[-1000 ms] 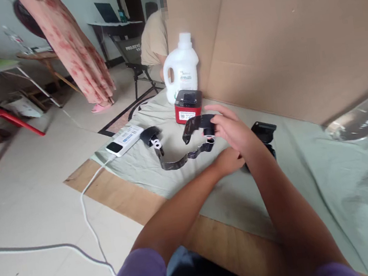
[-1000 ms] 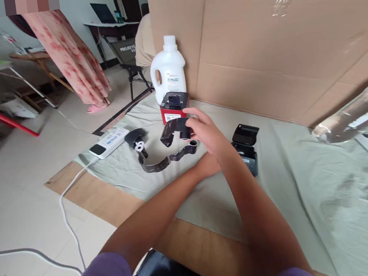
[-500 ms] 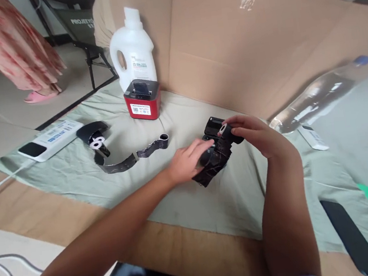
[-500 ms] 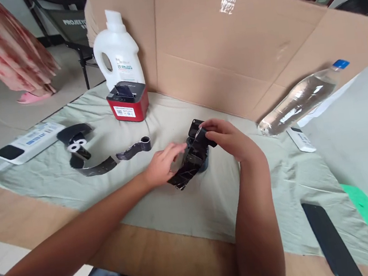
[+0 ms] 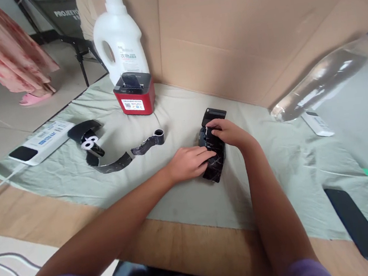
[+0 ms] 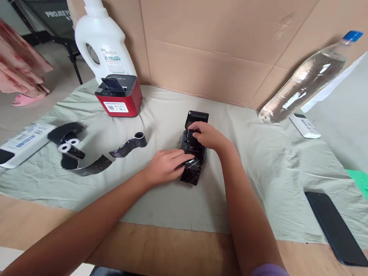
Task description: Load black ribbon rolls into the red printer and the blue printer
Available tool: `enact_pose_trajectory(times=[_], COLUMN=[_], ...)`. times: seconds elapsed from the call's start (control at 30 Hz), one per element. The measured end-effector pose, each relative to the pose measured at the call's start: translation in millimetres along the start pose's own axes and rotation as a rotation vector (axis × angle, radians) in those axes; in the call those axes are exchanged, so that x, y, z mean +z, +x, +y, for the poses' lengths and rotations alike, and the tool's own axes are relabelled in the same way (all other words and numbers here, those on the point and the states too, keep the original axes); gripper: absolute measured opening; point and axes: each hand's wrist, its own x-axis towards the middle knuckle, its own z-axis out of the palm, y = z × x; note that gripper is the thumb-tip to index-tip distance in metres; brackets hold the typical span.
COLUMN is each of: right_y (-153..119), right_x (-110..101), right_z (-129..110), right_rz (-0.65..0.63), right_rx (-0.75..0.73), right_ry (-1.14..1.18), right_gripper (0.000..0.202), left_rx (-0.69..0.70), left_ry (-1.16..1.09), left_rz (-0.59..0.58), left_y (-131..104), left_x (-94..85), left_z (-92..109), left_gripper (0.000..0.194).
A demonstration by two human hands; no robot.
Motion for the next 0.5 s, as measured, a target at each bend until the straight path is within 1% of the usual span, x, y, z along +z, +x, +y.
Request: enact_pose_trajectory(times=[0.2, 0.37, 0.5], right_y=[-2.7, -2.6, -1.7], right_x=[9.9, 20.0, 21.4], right_z=[-8.6, -8.9, -9.7], right_rz=[0.057, 0.06, 0.093], right_rx=[0.044, 0.074, 0.074], right_ry=[-0.319, -0.444, -0.489], right_gripper=[0.036, 0.036, 0.03], left_rx=[-0.014, -0.035, -0.055], left_ry=[-0.021, -0.032, -0.045], left_rz=[-0.015, -0.032, -0.03], left_y=[-0.3, -0.1, 0.2], left_x=[1.9, 3.1, 2.9], left_z=[0.1, -0.3, -1.0], left_gripper=[0.031, 0.032, 0.032])
